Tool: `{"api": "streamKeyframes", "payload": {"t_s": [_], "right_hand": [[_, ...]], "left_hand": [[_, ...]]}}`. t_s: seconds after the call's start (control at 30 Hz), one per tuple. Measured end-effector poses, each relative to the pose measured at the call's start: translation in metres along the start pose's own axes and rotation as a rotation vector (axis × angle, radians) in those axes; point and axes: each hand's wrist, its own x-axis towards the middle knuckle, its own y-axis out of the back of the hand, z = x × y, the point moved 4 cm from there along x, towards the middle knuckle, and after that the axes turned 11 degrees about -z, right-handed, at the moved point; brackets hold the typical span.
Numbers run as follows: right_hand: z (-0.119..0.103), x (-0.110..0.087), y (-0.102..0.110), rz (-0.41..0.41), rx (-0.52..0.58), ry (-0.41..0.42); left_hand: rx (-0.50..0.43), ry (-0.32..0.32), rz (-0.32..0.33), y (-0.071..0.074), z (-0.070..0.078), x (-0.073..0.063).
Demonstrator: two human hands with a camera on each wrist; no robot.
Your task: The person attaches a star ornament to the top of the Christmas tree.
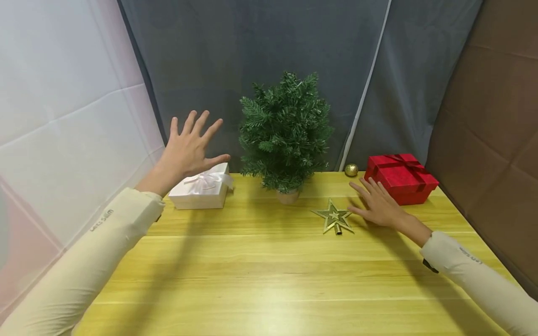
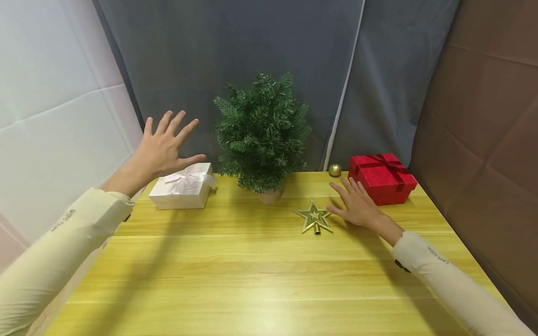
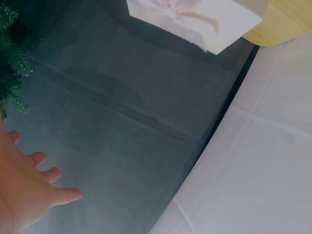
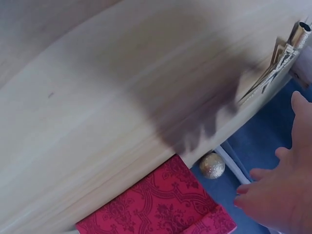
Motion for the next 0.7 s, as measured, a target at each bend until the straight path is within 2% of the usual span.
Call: {"api": "streamKeyframes", "payload": {"t_s": [0.17,0.47,0.7], "right_hand": [[0.000,-0.001,-0.008,-0.035,-0.006,0.039],[0.000,-0.002,-0.019,-0.064,0.065,0.151],[-0.004,-0.003,-0.022,-0.049,0.066,0.226]], "left_hand": [[0.009,-0.023,0.013,0.009,0.002,0.003],[0.019,-0.051,0.076,0.023,0.007,0.007],[0.023,-0.067,0.130,0.037,0.011,0.012]]}}
